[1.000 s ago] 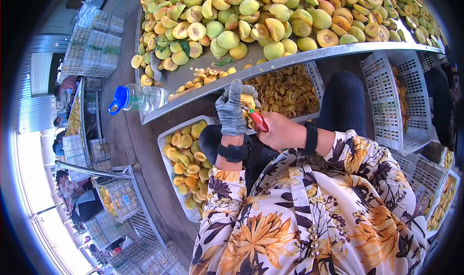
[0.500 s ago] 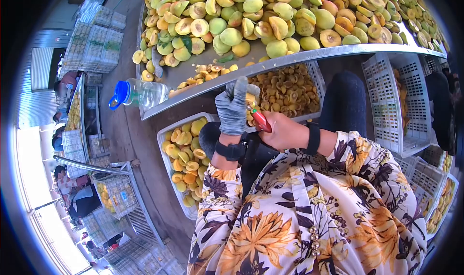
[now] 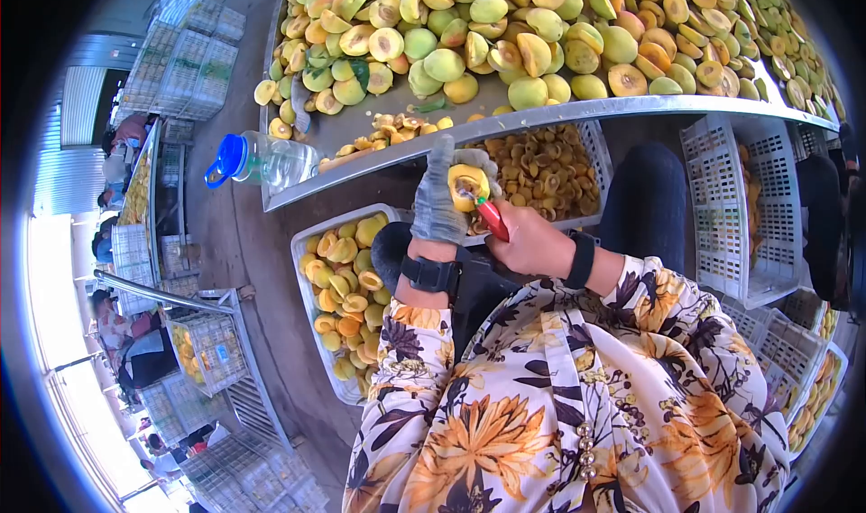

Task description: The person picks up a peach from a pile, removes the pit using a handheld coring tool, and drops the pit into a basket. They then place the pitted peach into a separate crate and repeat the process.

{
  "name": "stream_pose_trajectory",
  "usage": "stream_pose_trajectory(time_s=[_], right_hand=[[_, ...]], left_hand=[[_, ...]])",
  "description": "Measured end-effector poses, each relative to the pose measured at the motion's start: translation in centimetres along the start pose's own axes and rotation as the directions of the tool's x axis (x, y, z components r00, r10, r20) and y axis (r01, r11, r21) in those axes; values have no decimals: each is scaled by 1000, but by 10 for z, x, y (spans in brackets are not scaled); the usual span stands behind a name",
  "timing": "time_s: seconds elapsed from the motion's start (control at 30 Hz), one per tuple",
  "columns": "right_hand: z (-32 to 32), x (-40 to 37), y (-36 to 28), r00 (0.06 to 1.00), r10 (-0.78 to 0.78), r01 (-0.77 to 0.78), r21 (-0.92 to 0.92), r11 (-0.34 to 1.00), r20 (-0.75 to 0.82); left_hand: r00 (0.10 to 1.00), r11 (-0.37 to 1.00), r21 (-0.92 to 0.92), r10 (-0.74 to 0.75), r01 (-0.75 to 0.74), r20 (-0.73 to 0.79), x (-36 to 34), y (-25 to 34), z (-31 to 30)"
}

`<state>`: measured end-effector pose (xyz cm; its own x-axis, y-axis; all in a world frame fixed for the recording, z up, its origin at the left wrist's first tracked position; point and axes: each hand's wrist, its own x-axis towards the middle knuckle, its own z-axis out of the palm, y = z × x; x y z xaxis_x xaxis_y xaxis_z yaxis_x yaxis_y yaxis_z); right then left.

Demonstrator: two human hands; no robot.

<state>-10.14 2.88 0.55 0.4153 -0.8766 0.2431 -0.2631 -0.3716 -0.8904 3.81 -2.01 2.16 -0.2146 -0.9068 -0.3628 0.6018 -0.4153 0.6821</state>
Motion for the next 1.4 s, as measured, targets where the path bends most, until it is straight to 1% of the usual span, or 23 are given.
stream_pose_trajectory(time_s=[0.03, 0.07, 0.1, 0.17, 0.23, 0.3, 0.43, 0.5, 0.63, 0.7, 0.8, 0.83, 0.9, 0.93, 1.0, 1.03, 1.13, 1.17, 1.2, 1.23, 1.3, 1.37, 1.4], right_hand=[[-13, 7, -19, 936, 295, -341, 288, 895, 190], [-21, 15, -31, 764, 473, -643, 464, 609, 439], [-19, 16, -31, 767, 471, -640, 465, 612, 436], [-12, 15, -31, 724, 519, -680, 598, 424, 455], [-12, 15, -33, 725, 508, -683, 585, 438, 465], [-10, 12, -30, 699, 516, -711, 557, 429, 495], [-12, 7, -29, 750, 488, -654, 384, 652, 447], [-6, 1, -12, 922, 298, -338, 140, 931, 246], [-8, -1, -6, 942, 247, -244, -39, 969, 228], [-9, 0, -5, 936, 232, -212, -103, 972, 264], [-4, -2, -6, 971, 152, -153, -11, 988, 187], [-8, 0, -10, 970, 153, -154, -12, 988, 188], [-17, 8, -20, 757, 449, -592, 207, 779, 476], [-16, 9, -19, 756, 450, -593, 207, 778, 476], [-15, 9, -18, 663, 476, -736, 386, 556, 578], [-13, 10, -18, 663, 474, -735, 382, 561, 579], [-2, 5, -15, 773, 442, -621, 397, 676, 456], [4, 3, -8, 922, 350, -375, 148, 915, 168], [5, 5, -9, 990, 121, -133, -197, 971, -71], [0, 6, -9, 991, 115, -126, -195, 973, -66], [-15, 6, -8, 991, -90, 54, -306, 950, -103], [-26, 12, -2, 988, -69, 26, -295, 955, -138], [-34, 18, -6, 992, 59, -76, -142, 987, -115]], left_hand=[[987, 988, -3, 154, -155, -35, -3, 0, 11], [948, 951, 3, 310, -311, -66, -4, 2, 19], [948, 950, 4, 313, -313, -63, -4, 0, 17], [978, 979, -30, 201, -203, -57, -7, -6, 10], [966, 967, -56, 241, -247, -89, -8, -9, 13], [961, 989, -12, 137, -144, -240, -11, -9, 12], [959, 979, 159, 165, -131, -230, -10, -8, 6], [989, 998, 56, -2, 10, -147, -8, -3, 0], [994, 994, 32, -108, 108, -3, -3, 3, -12], [989, 989, -1, -145, 145, -34, -1, 2, -15], [980, 980, 72, -177, 184, -87, 0, 2, -13], [987, 986, 102, -123, 133, -103, 1, -2, -13], [990, 988, 132, -68, 84, -120, 1, -4, -10], [990, 970, 242, 38, -5, -135, -1, -4, -8], [956, 900, 397, 257, -182, -143, -2, -8, 0], [955, 900, 394, 262, -188, -142, -2, -6, 3], [947, 933, 308, 255, -187, -197, 1, -2, 4], [947, 932, 310, 258, -190, -194, 4, -3, 0], [961, 980, 116, 185, -164, -205, 6, -2, -3], [972, 988, -83, 114, -133, -205, 6, -2, -7], [980, 998, -56, 31, -43, -198, 2, 4, -23], [985, 997, -71, 7, -20, -174, 6, 1, -34], [993, 998, -8, -67, 68, 99, 3, 6, -33]])
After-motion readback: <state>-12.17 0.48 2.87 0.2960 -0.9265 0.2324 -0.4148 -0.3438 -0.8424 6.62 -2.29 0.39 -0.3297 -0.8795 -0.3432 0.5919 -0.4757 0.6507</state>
